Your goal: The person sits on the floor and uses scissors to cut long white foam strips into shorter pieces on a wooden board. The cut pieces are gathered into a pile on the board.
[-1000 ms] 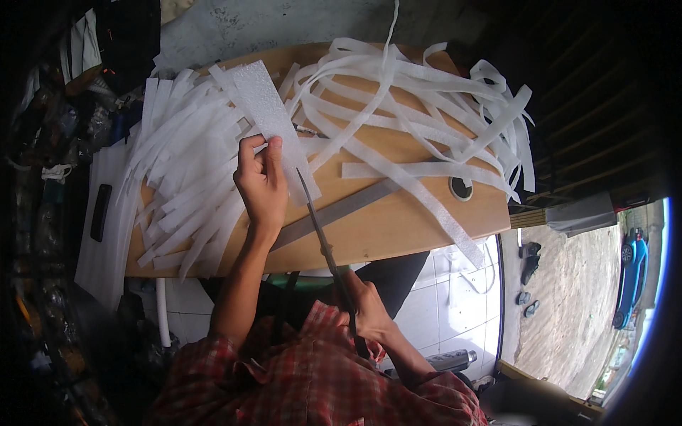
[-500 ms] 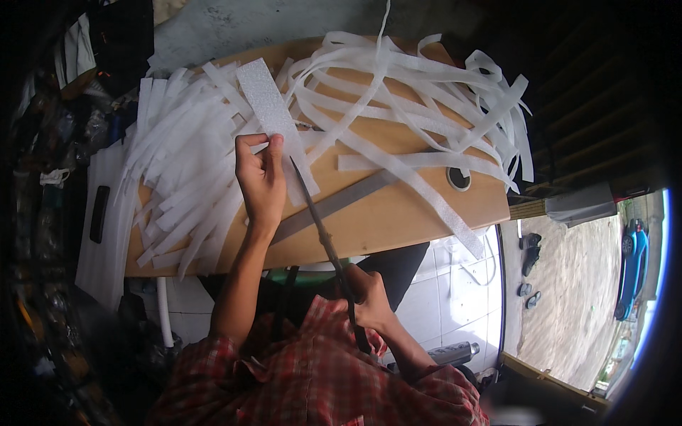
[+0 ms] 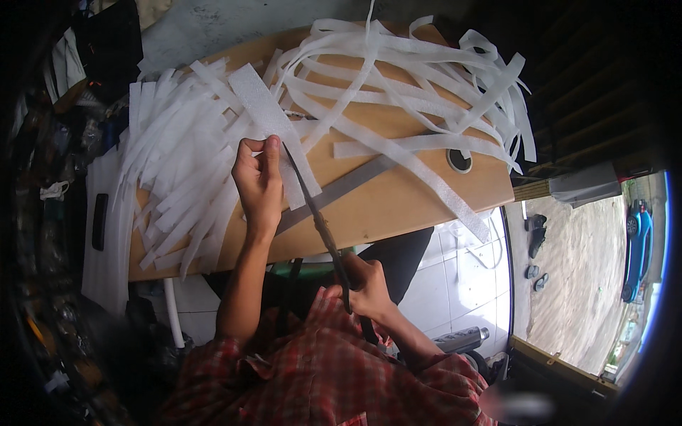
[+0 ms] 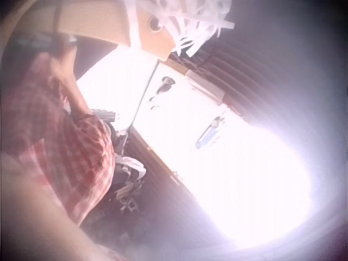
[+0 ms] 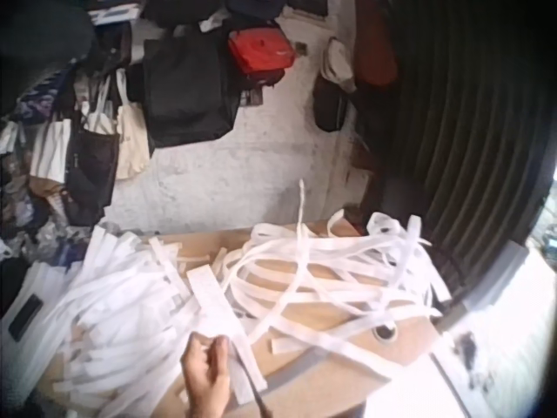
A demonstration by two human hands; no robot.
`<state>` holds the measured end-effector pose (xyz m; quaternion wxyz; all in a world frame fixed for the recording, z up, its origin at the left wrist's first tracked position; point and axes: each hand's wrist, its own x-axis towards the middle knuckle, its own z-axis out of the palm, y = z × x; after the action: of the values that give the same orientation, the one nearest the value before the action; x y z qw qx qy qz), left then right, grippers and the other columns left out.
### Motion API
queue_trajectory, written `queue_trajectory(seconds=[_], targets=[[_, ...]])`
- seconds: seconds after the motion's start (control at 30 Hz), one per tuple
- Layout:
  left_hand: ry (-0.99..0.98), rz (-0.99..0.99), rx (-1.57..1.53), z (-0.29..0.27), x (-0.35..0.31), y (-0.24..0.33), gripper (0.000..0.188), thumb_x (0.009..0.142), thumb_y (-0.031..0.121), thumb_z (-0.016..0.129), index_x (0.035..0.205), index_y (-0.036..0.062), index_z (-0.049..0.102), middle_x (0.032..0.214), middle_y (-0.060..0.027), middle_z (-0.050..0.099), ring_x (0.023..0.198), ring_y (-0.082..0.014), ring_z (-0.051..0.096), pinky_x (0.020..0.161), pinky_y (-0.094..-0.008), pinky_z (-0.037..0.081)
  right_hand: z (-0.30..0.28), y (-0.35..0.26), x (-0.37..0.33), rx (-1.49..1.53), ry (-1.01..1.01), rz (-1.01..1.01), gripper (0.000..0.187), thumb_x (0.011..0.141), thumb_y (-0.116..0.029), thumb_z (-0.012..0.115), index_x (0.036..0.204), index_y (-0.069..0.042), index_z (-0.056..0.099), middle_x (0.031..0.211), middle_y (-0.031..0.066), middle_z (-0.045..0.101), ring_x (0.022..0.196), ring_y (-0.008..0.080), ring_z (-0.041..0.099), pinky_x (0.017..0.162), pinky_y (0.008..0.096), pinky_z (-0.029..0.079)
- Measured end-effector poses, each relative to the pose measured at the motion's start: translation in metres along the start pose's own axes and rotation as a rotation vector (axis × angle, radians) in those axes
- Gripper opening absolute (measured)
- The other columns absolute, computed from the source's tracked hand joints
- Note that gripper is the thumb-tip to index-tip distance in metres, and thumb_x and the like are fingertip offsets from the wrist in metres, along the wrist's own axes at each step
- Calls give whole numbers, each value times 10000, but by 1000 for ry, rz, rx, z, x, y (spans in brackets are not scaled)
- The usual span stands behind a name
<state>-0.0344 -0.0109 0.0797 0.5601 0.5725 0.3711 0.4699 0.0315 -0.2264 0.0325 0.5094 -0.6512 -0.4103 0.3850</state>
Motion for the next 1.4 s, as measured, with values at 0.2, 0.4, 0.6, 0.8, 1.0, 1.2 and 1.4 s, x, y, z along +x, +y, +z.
queue_trajectory(seconds=[0.2, 0.4, 0.6, 0.8, 1.0, 1.2, 1.4], targets=[[-67, -49, 83, -15, 10, 9, 190, 991, 179, 602, 967, 7, 528, 560, 50, 393, 477, -36, 332, 473, -222, 299, -1, 4, -1, -20, 9, -7, 729, 674, -717, 747, 733, -21, 536, 593, 2, 522, 522, 84, 480, 482, 255, 363], [-742, 208, -634, -32, -38, 104, 458, 1011, 355, 497, 1104, -86, 583, 779, -65, 592, 606, -57, 454, 555, -204, 337, -3, 9, -5, -10, 58, 3, 694, 697, -648, 778, 756, 3, 547, 585, 50, 530, 523, 112, 457, 494, 288, 387], [-1080, 121, -1029, -10, -64, 124, 429, 990, 329, 505, 1126, -74, 560, 893, -105, 586, 747, -118, 480, 674, -267, 358, 2, 13, -4, -5, 7, 5, 678, 690, -610, 806, 731, 6, 526, 561, 56, 503, 526, 119, 419, 494, 292, 380], [-1070, 112, -1086, -2, -63, 122, 408, 970, 304, 513, 1148, -62, 537, 1006, -145, 580, 888, -178, 505, 793, -329, 379, 1, 11, -4, 10, 7, 5, 684, 696, -619, 799, 744, 9, 531, 566, 46, 480, 534, 116, 413, 494, 298, 372], [-801, 296, -988, -34, -57, 121, 396, 949, 278, 521, 1171, -50, 514, 1120, -185, 574, 1029, -239, 531, 912, -392, 400, -2, 8, -1, 29, 45, 3, 706, 696, -656, 772, 758, 9, 545, 568, 50, 474, 529, 119, 411, 491, 302, 369], [-44, -27, 87, -27, -23, 27, 294, 1012, 208, 502, 1215, -5, 504, 1218, -129, 536, 1012, -168, 513, 926, -322, 420, -5, 7, 3, 21, 38, 24, 790, 658, -793, 689, 729, -24, 523, 578, -11, 503, 531, 75, 473, 486, 245, 356], [-81, -35, 21, -14, -14, -7, 239, 1008, 232, 572, 928, 7, 568, 700, 13, 545, 542, -21, 457, 469, -216, 313, 1, 8, 0, 29, -17, -5, 754, 676, -732, 732, 798, -5, 578, 587, 28, 514, 531, 110, 458, 494, 285, 376]])
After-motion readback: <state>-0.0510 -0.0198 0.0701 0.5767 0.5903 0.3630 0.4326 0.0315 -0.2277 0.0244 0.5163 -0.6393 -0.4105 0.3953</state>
